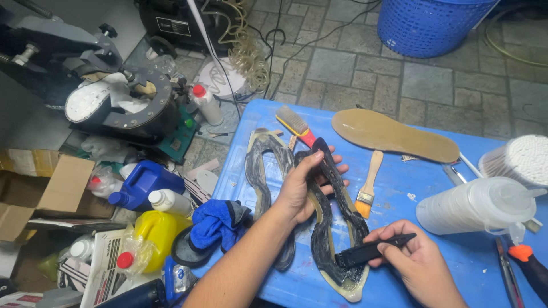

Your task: The person applies a clear liquid adhesive to two black shoe sole components using a squeeze bottle and a small brush. They spread the liquid evenly across the surfaces of the soles, which are placed on a blue workbench. The person handles the components one at a time, ensuring full coverage before setting them down.

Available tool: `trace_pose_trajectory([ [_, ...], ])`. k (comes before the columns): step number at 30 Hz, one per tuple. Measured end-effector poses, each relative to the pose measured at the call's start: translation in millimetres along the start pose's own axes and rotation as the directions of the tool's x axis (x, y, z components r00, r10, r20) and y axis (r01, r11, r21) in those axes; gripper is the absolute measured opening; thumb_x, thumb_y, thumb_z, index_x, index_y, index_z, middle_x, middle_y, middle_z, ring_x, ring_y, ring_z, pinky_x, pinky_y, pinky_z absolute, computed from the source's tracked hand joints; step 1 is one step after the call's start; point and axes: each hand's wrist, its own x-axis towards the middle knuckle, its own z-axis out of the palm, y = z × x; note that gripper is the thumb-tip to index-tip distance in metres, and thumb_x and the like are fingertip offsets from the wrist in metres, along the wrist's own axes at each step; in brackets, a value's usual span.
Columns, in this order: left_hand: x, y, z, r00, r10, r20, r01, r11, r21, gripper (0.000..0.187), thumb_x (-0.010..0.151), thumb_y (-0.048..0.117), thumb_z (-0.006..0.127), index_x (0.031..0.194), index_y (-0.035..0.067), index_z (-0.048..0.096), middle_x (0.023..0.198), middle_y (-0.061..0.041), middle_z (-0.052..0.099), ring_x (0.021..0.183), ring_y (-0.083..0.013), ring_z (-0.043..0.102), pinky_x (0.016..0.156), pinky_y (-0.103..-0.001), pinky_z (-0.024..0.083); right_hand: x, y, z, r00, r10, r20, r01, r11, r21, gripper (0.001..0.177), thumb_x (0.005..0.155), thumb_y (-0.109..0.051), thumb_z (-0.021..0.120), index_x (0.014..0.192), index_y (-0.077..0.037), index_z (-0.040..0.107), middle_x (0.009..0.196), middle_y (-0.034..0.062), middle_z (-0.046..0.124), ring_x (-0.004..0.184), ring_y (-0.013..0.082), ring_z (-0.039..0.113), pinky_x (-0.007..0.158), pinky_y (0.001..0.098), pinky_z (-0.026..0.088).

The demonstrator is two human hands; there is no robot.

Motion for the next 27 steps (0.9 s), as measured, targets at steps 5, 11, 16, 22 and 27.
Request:
trace_pose_trajectory([
  [5, 2.9, -2.4, -2.5, 1.000, -0.004, 0.007, 0.004, 1.000, 0.006, 0.063, 0.092, 0.036, 0.067, 0.141, 0.000, 0.051, 0.122, -0.016, 0.064, 0.116, -0.0296, 0.065, 0.098, -0.053, 0.057, -5.3, -2.1, 7.3, 0.998, -0.063, -0.012, 0.064, 0.997, 0.039, 0.015, 0.089, 0.006, 0.059, 0.103, 0.003, 0.055, 0.107, 0.0219, 0.070, 0.089, 0.0222, 0.072, 0.078, 0.0357, 0.062],
  [11, 0.1, -1.5, -0.2, 1.000, -0.001, 0.011, 0.001, 1.000, 0.002, 0.065, 0.091, 0.037, 0.069, 0.141, -0.001, 0.051, 0.123, -0.017, 0.064, 0.117, -0.0298, 0.065, 0.098, -0.053, 0.057, -8.8, -14.6, 5.3, 0.996, -0.058, -0.061, 0.058, 0.998, 0.004, 0.017, 0.089, 0.006, 0.059, 0.105, 0.003, 0.055, 0.107, 0.0246, 0.072, 0.084, 0.0251, 0.072, 0.076, 0.0362, 0.060],
  [16, 0.3, -1.4, 0.3, 1.000, 0.000, 0.011, 0.000, 1.000, 0.014, 0.067, 0.090, 0.039, 0.069, 0.141, 0.000, 0.051, 0.123, -0.017, 0.064, 0.117, -0.0300, 0.065, 0.098, -0.053, 0.057, -7.1, -11.1, 11.1, 0.998, -0.050, -0.029, 0.050, 0.999, -0.004, 0.015, 0.091, 0.008, 0.059, 0.104, 0.004, 0.056, 0.108, 0.0241, 0.071, 0.084, 0.0251, 0.071, 0.076, 0.0369, 0.061],
  [22, 0.9, 1.9, -1.8, 1.000, 0.028, -0.010, -0.028, 0.999, -0.022, 0.063, 0.090, 0.038, 0.069, 0.138, -0.001, 0.053, 0.119, -0.015, 0.064, 0.116, -0.0297, 0.064, 0.101, -0.054, 0.056, -29.9, -24.6, -0.2, 0.967, -0.207, -0.149, 0.211, 0.977, 0.013, 0.018, 0.093, 0.009, 0.057, 0.109, 0.002, 0.052, 0.116, 0.0240, 0.066, 0.104, 0.0247, 0.067, 0.092, 0.0390, 0.056],
  [27, 1.0, 1.5, -4.1, 0.997, 0.069, -0.042, -0.072, 0.996, -0.055, 0.058, 0.090, 0.035, 0.070, 0.134, 0.002, 0.053, 0.116, -0.013, 0.062, 0.114, -0.0292, 0.063, 0.101, -0.057, 0.056, -39.0, -29.2, 11.7, 0.924, -0.354, -0.145, 0.353, 0.935, -0.037, 0.022, 0.094, 0.008, 0.058, 0.113, 0.001, 0.048, 0.123, 0.0234, 0.064, 0.117, 0.0228, 0.063, 0.106, 0.0381, 0.049],
])
